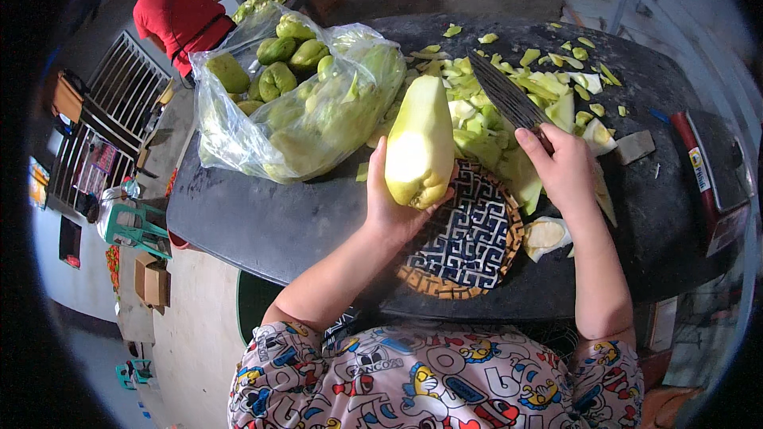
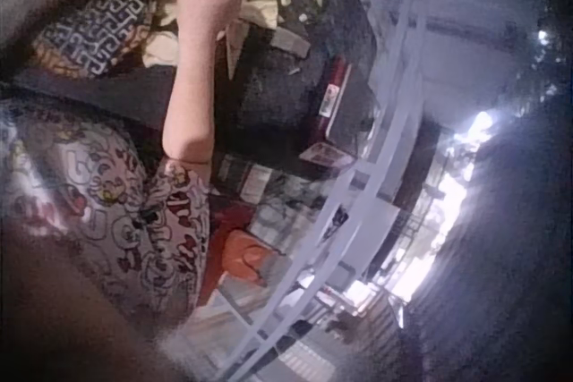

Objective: The person peels a green fruit using a large knife on a table. The person holds the fruit in the left hand and uses the knife in the right hand to remove the skin in strips, then places the peeled fruit on the table.

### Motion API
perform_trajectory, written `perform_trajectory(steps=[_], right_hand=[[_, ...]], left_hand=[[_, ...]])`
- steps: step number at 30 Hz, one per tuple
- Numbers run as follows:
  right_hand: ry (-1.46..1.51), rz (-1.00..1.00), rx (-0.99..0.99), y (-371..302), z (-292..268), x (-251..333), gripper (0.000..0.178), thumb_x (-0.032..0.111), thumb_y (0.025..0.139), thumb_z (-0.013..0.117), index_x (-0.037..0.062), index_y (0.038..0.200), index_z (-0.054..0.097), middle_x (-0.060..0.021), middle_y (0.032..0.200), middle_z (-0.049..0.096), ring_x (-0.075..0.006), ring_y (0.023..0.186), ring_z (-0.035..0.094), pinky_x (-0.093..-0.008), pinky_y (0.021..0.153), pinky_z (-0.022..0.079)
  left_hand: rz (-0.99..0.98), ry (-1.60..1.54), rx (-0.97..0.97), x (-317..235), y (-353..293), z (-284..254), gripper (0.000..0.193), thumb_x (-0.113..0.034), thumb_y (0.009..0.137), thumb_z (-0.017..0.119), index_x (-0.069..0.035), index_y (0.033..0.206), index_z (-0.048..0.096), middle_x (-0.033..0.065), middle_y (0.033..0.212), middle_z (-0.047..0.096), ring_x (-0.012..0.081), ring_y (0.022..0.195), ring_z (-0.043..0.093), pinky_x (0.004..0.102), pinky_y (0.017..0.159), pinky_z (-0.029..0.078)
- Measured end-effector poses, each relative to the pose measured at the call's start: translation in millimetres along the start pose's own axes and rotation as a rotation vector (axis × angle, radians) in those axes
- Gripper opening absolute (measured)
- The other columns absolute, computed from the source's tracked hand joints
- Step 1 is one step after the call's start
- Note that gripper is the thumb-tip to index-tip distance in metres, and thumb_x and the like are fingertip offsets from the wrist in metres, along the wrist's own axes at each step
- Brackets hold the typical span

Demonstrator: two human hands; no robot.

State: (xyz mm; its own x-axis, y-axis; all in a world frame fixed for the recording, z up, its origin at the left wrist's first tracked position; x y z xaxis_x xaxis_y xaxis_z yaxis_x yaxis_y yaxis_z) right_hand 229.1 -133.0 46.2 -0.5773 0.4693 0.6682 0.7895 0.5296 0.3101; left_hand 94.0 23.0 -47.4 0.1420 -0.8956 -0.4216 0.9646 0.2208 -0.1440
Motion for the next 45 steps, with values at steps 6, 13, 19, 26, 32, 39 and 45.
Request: perform_trajectory(steps=[6,13,19,26,32,39,45], right_hand=[[0.116,-0.168,0.139,-29,20,48,0.044,0.049,0.081,0.065,0.0063,0.070,0.059,-0.0085,0.060,0.061,-0.0271,0.056,0.063,-0.0362,0.050,0.046],[0.237,-0.264,0.161,-45,36,68,0.039,0.043,0.081,0.066,0.0065,0.072,0.059,-0.0088,0.061,0.061,-0.0274,0.057,0.062,-0.0365,0.051,0.047],[0.295,-0.317,0.107,-55,41,70,0.041,0.042,0.080,0.069,0.0039,0.077,0.052,-0.0086,0.063,0.061,-0.0286,0.058,0.063,-0.0361,0.053,0.047],[0.254,-0.326,0.179,-45,41,65,0.044,0.043,0.078,0.071,0.0045,0.073,0.051,-0.0089,0.063,0.060,-0.0265,0.059,0.064,-0.0345,0.054,0.048],[0.374,-0.307,0.089,-38,24,61,0.041,0.040,0.082,0.068,0.0029,0.078,0.053,-0.0066,0.060,0.057,-0.0200,0.053,0.058,-0.0305,0.050,0.043],[0.586,-0.164,0.050,-27,9,36,0.034,0.032,0.086,0.066,0.0000,0.092,0.059,-0.0051,0.065,0.059,-0.0124,0.057,0.055,-0.0275,0.055,0.043],[0.341,-0.536,0.028,-42,7,78,0.037,0.033,0.080,0.071,0.0022,0.087,0.052,-0.0127,0.075,0.056,-0.0287,0.065,0.060,-0.0358,0.058,0.046]], left_hand=[[0.094,0.085,-0.121,0,-6,4,0.054,-0.052,0.094,0.036,-0.013,0.129,0.046,0.0095,0.122,0.056,0.0258,0.107,0.057,0.0429,0.089,0.049],[-0.036,0.054,-0.014,18,-9,26,0.066,-0.059,0.093,0.029,-0.008,0.133,0.043,0.0128,0.128,0.052,0.0294,0.115,0.053,0.0436,0.099,0.043],[-0.025,0.035,-0.018,24,-18,34,0.074,-0.068,0.089,0.027,-0.011,0.133,0.044,0.0135,0.129,0.052,0.0304,0.119,0.050,0.0476,0.103,0.036],[-0.060,0.302,0.008,16,-6,23,0.060,-0.052,0.092,0.033,-0.008,0.131,0.046,0.0145,0.128,0.053,0.0298,0.118,0.051,0.0461,0.102,0.038],[-0.163,0.142,0.101,26,-13,33,0.065,-0.054,0.088,0.043,-0.010,0.135,0.039,0.0163,0.131,0.049,0.0339,0.115,0.053,0.0530,0.093,0.046],[-0.144,0.219,0.238,28,-14,41,0.078,-0.052,0.078,0.058,-0.013,0.140,0.031,0.0161,0.137,0.041,0.0398,0.123,0.044,0.0593,0.084,0.050],[-0.057,0.041,0.195,18,-12,34,0.071,-0.048,0.083,0.055,-0.008,0.138,0.034,0.0168,0.134,0.046,0.0339,0.120,0.049,0.0526,0.098,0.041]])
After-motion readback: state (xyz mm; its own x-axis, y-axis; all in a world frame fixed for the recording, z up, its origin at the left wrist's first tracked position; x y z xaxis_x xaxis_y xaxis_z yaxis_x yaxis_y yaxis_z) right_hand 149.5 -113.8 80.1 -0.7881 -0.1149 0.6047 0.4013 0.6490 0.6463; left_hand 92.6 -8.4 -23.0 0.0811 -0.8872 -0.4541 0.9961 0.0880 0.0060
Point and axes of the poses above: each hand's wrist, its own y-axis towards the middle knuckle, its own z-axis out of the palm, x = y × z, the point moved 10 cm from there along y, towards the middle knuckle
